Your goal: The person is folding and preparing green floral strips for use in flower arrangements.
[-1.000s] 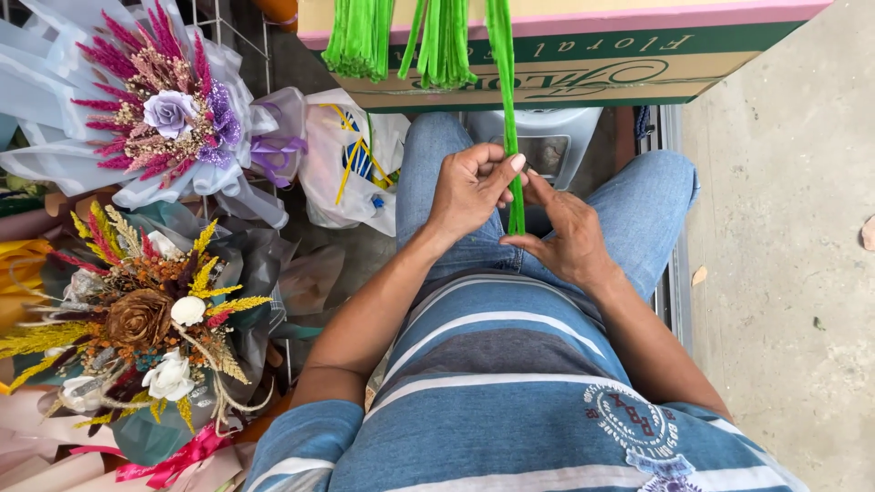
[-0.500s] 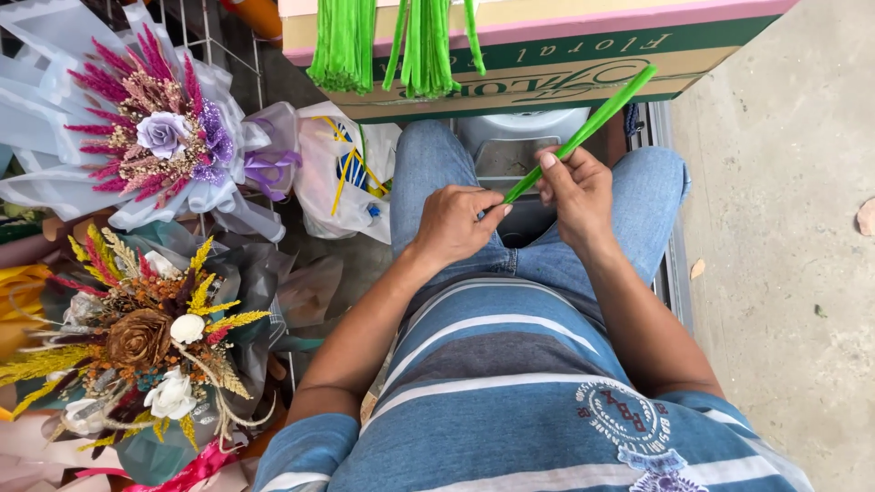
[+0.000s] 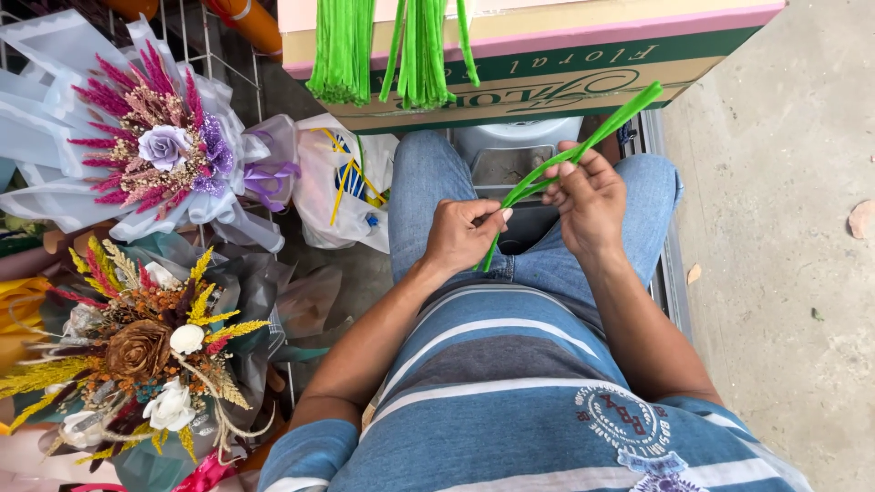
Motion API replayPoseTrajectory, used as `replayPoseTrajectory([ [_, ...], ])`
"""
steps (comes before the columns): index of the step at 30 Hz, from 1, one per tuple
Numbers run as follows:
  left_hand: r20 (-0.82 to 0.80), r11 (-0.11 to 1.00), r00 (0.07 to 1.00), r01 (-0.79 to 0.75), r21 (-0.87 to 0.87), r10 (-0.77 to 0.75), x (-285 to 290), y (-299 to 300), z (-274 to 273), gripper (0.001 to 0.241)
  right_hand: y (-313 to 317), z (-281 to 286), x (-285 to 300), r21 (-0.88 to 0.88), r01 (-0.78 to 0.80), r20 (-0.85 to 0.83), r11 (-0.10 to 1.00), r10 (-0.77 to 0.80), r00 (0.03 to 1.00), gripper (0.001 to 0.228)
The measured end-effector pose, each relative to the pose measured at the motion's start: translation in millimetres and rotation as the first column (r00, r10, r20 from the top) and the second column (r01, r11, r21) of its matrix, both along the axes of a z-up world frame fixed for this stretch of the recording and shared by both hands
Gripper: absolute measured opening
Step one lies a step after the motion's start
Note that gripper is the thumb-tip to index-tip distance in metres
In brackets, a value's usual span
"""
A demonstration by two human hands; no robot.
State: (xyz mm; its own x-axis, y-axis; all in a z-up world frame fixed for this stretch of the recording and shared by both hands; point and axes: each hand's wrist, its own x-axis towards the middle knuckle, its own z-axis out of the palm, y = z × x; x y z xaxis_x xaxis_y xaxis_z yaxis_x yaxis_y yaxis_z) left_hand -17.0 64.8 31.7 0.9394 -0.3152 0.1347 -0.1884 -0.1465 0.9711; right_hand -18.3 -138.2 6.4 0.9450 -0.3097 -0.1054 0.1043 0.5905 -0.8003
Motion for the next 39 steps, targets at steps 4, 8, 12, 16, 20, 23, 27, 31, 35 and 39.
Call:
replayPoseTrajectory([
  [4,-0.015,0.999,1.000,0.026,-0.021,-0.027,-1.9,-1.3,3.0,0.007,-19.2,-4.4,6.0,0.111,0.044,0.031,0.993,-0.047,0.998,0.029],
  [8,0.007,0.999,0.999,0.032,0.001,-0.032,-1.6,0.6,-2.1,0.005,-46.3,10.2,12.1,0.106,0.119,0.085,0.987,-0.128,0.988,0.033],
  [12,-0.060,0.999,0.997,0.044,0.002,-0.044,-0.3,3.3,-2.9,0.007,-63.7,2.9,17.9,0.009,0.190,-0.035,0.982,-0.189,0.981,0.030],
  [16,-0.093,0.998,0.994,0.062,-0.009,-0.063,5.6,1.5,-0.6,0.007,-35.9,-12.5,2.0,-0.040,-0.004,-0.093,0.999,0.001,0.996,0.022],
  [20,-0.133,0.974,0.967,0.223,0.032,-0.217,8.6,2.9,16.9,0.008,-4.5,-20.0,-5.8,-0.037,-0.275,-0.087,0.961,0.271,0.959,0.032],
  [23,-0.204,0.949,0.931,0.314,0.024,-0.303,13.9,9.2,19.7,0.008,-1.4,-12.8,1.6,-0.005,-0.302,-0.061,0.953,0.301,0.952,0.023],
  [27,-0.259,0.910,0.886,0.412,0.055,-0.386,22.5,18.5,18.9,0.008,-8.0,-14.9,5.4,0.000,-0.291,-0.064,0.957,0.291,0.955,0.011],
  [31,-0.296,0.890,0.866,0.446,0.098,-0.402,26.5,20.5,22.1,0.008,-6.4,-2.3,1.0,-0.026,-0.330,-0.045,0.944,0.329,0.943,0.018],
  [35,-0.329,0.865,0.849,0.479,0.149,-0.413,28.5,22.1,25.0,0.008,-6.9,-4.7,0.3,-0.083,-0.336,-0.043,0.938,0.334,0.942,0.020],
  [39,-0.348,0.847,0.841,0.496,0.190,-0.414,29.6,23.7,17.2,0.007,-10.3,-12.1,2.9,-0.114,-0.278,-0.051,0.954,0.274,0.960,0.014],
])
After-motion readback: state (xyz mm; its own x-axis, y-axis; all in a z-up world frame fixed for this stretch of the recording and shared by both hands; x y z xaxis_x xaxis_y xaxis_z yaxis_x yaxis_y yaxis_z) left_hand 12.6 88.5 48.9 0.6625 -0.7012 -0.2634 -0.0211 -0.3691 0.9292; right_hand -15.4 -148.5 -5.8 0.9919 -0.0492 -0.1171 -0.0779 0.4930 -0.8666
